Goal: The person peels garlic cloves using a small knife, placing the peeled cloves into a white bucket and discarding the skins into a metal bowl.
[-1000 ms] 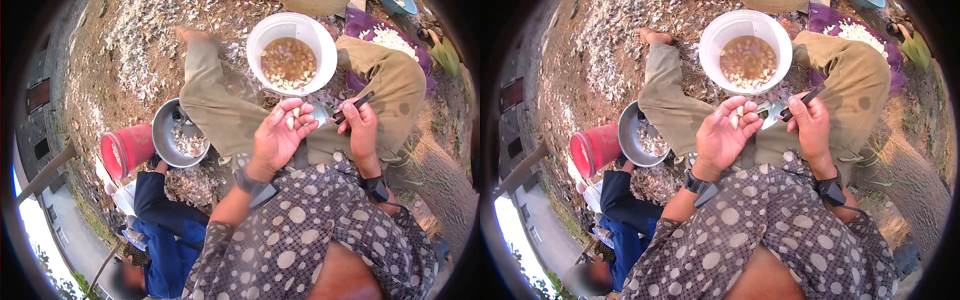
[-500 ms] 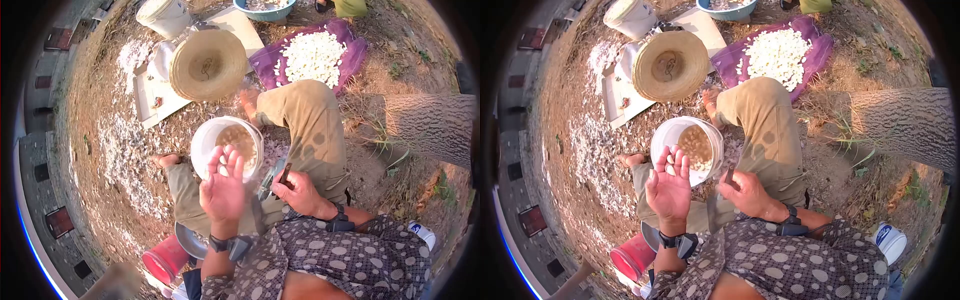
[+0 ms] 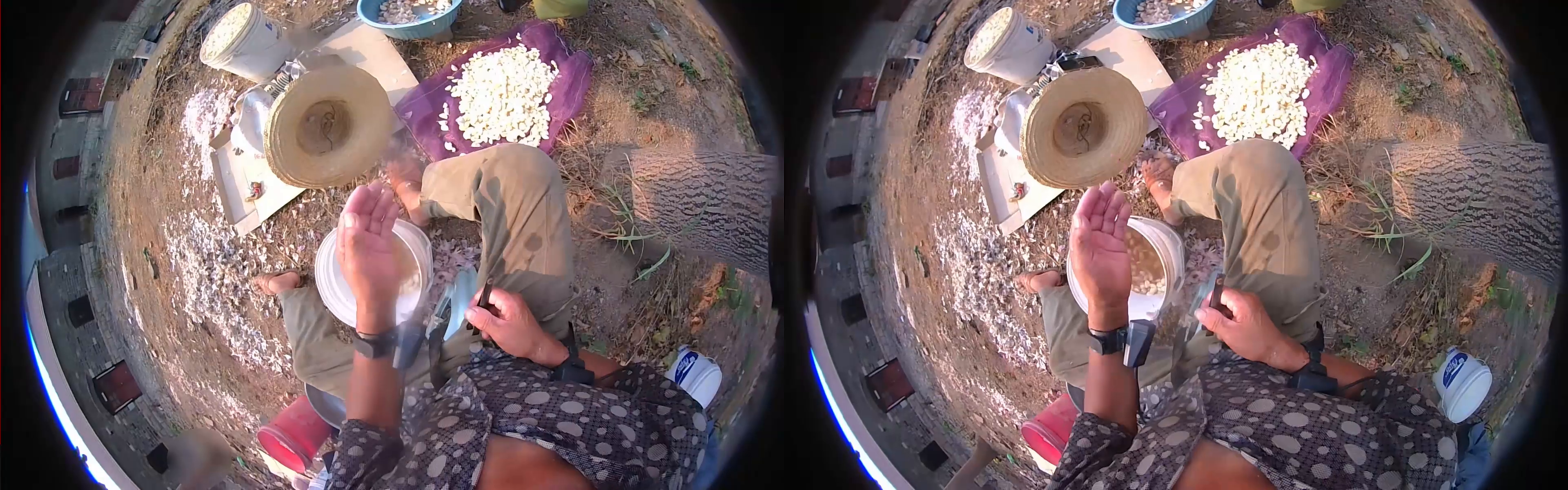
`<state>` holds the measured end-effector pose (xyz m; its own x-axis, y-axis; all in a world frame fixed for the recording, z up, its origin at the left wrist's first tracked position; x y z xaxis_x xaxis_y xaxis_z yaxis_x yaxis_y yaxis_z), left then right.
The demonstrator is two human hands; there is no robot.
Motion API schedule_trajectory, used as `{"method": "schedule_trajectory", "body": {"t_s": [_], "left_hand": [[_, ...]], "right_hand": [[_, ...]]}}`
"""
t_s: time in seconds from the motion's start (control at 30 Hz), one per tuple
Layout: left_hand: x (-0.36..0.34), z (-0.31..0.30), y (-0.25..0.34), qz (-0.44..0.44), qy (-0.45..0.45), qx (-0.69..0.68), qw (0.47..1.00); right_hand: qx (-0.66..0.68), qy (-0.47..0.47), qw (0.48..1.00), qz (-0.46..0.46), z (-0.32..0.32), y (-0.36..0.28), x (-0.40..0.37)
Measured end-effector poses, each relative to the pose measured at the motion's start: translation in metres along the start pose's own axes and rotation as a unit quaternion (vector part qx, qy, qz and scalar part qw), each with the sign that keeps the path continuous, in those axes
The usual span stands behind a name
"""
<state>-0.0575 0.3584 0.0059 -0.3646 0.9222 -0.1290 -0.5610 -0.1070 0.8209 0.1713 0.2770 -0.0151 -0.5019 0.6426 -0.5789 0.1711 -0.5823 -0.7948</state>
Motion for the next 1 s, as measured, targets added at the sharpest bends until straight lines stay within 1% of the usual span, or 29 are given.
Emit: {"method": "schedule_trajectory", "body": {"t_s": [0.03,0.07,0.13,0.2,0.23,0.27,0.3,0.37,0.47,0.57,0.6,0.67,0.8,0.9,0.93,0.97,1.0], "left_hand": [[-0.021,-0.041,-0.002,-0.027,0.054,0.018,0.998],[-0.042,-0.079,0.0,-0.051,0.146,0.073,0.985],[-0.079,-0.154,-0.002,-0.099,0.218,0.161,0.957],[-0.099,-0.198,0.001,-0.163,0.238,0.232,0.929],[-0.102,-0.211,0.001,-0.2,0.234,0.272,0.912],[-0.1,-0.222,-0.003,-0.236,0.206,0.306,0.899],[-0.091,-0.231,-0.012,-0.29,0.169,0.364,0.869],[-0.065,-0.239,-0.041,-0.373,0.096,0.404,0.83],[-0.03,-0.269,-0.111,-0.44,0.04,0.402,0.802],[-0.017,-0.305,-0.181,-0.498,-0.004,0.436,0.75],[-0.015,-0.318,-0.2,-0.434,-0.052,0.536,0.722],[-0.017,-0.328,-0.233,-0.28,-0.149,0.704,0.636],[-0.025,-0.347,-0.258,-0.305,-0.13,0.698,0.635],[-0.039,-0.344,-0.275,-0.37,-0.149,0.551,0.733],[-0.043,-0.331,-0.271,-0.45,-0.142,0.452,0.757],[-0.051,-0.313,-0.267,-0.522,-0.134,0.345,0.768],[-0.058,-0.293,-0.26,-0.587,-0.123,0.233,0.765]], "right_hand": [[0.003,-0.012,1.0,0.001,0.002,0.002,0.005],[0.006,-0.03,1.0,0.006,0.007,0.005,0.01],[0.023,-0.071,0.996,0.037,0.022,0.014,0.019],[0.052,-0.102,0.992,0.053,0.035,0.024,0.03],[0.052,-0.11,0.99,0.067,0.039,0.031,0.034],[0.05,-0.11,0.99,0.079,0.041,0.038,0.037],[0.038,-0.108,0.991,0.072,0.043,0.042,0.041],[0.029,-0.097,0.992,0.077,0.046,0.044,0.046],[0.003,-0.073,0.993,0.096,0.048,0.04,0.053],[-0.001,-0.05,0.991,0.123,0.048,0.04,0.061],[0.003,-0.041,0.99,0.135,0.048,0.04,0.063],[0.004,-0.027,0.989,0.146,0.048,0.038,0.067],[-0.012,-0.028,0.986,0.165,0.05,0.037,0.076],[-0.012,-0.021,0.986,0.164,0.054,0.035,0.081],[-0.007,-0.028,0.986,0.165,0.056,0.035,0.082],[-0.002,-0.033,0.986,0.165,0.056,0.035,0.083],[0.003,-0.039,0.985,0.166,0.056,0.036,0.082]]}}
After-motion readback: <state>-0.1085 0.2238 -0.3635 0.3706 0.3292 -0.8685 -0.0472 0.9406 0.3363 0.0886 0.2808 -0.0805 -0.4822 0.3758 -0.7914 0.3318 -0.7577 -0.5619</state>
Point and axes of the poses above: each hand's wrist, its own x-axis towards the middle knuckle, its own z-axis out of the palm, y = z × x, the point moved 7 cm from there along x, towards the middle knuckle, and after that the axes turned 3 degrees about -x, right-handed, at the moved point
